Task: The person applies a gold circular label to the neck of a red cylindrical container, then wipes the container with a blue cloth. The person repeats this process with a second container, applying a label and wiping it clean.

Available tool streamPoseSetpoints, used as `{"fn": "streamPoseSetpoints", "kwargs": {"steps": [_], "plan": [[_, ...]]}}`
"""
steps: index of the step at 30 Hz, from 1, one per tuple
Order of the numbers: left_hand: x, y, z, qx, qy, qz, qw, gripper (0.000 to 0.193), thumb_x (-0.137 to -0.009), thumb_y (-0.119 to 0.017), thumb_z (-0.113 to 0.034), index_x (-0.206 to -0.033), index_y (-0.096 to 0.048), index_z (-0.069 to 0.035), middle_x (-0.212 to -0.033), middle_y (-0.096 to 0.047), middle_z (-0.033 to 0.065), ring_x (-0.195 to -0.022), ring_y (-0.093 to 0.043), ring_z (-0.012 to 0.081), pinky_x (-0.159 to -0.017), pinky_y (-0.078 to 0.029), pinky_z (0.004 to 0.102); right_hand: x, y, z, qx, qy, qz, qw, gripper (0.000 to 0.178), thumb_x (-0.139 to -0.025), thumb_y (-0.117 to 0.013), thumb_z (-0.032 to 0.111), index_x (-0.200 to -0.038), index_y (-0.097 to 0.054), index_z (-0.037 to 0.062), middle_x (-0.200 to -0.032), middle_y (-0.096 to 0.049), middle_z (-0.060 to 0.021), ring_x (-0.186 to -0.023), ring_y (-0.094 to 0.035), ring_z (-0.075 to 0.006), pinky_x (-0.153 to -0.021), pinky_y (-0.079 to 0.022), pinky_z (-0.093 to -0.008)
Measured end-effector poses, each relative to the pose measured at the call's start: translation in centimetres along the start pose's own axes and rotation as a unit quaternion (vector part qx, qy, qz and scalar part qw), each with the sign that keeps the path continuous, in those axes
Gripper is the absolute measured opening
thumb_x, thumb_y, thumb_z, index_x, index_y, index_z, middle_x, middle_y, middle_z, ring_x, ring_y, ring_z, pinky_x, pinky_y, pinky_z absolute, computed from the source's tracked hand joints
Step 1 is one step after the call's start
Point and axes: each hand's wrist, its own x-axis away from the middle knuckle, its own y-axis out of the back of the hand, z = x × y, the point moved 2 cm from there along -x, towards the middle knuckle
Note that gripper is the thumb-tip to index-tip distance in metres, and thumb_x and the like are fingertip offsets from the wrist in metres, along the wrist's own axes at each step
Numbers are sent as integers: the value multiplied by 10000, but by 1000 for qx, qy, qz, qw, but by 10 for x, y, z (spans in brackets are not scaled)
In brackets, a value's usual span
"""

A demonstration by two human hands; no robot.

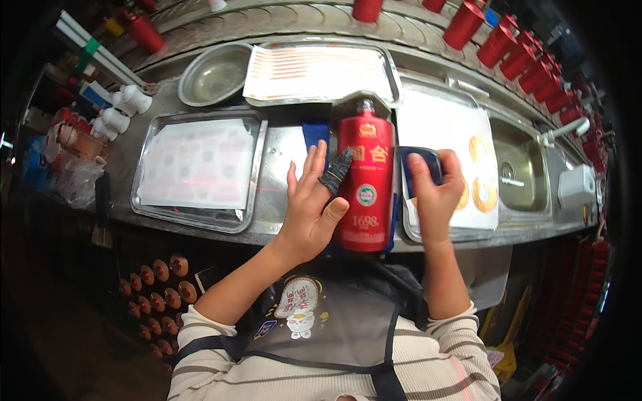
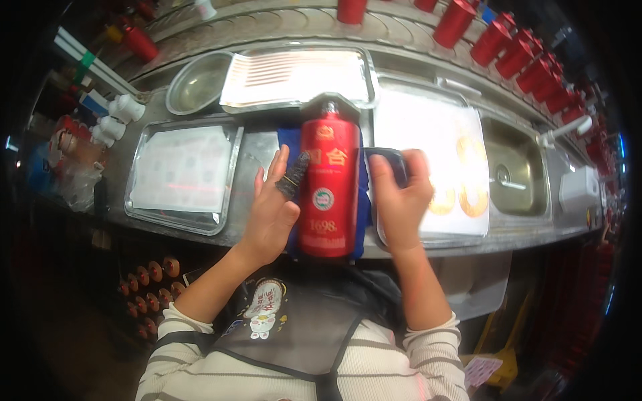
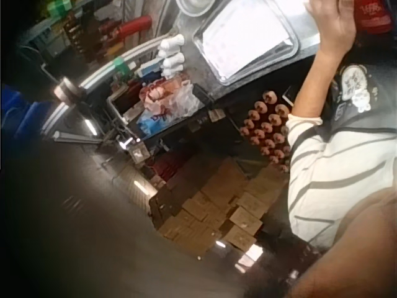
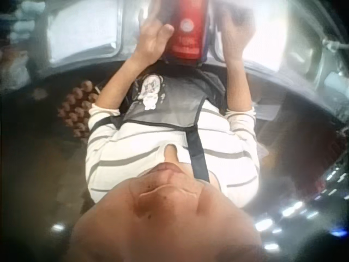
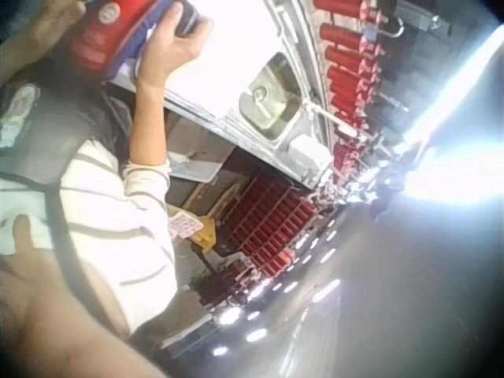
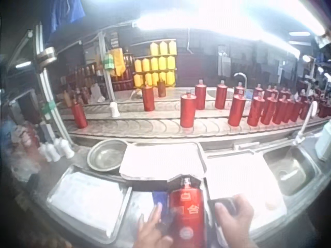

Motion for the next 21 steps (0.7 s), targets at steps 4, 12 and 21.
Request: {"fn": "streamPoseSetpoints", "kwargs": {"steps": [4, 12, 21], "plan": [[-22, 18, 0, 31, 110, -77, 990, 456, -964, -637, -336, -1181, -632, 64, -1374, -524, 287, -1163, -591, 356, -1016, -393, 479, 15, 5, 14, -19, 42, 110, 993, 195, -862, -763, 89, -877, -574, 40, -766, -559, 37, -675, -491, -28, -591, -393, -174], [-135, 117, 107, -212, 163, -260, 928, 343, -789, -805, -224, -881, -579, 18, -849, -711, 111, -762, -682, 161, -689, -530, 301, -4, 27, -21, -146, -119, 69, 980, 277, -909, -697, 46, -1162, -602, -15, -983, -630, -32, -867, -592, -68, -760, -496, -196], [-176, 130, 158, -219, 270, -191, 918, 390, -672, -795, -187, -921, -560, -1, -840, -720, 128, -823, -703, 313, -780, -550, 405, -29, 45, -42, -214, -233, 85, 945, 159, -910, -632, 160, -808, -609, 40, -752, -597, -16, -657, -556, -70, -615, -443, -197]]}}
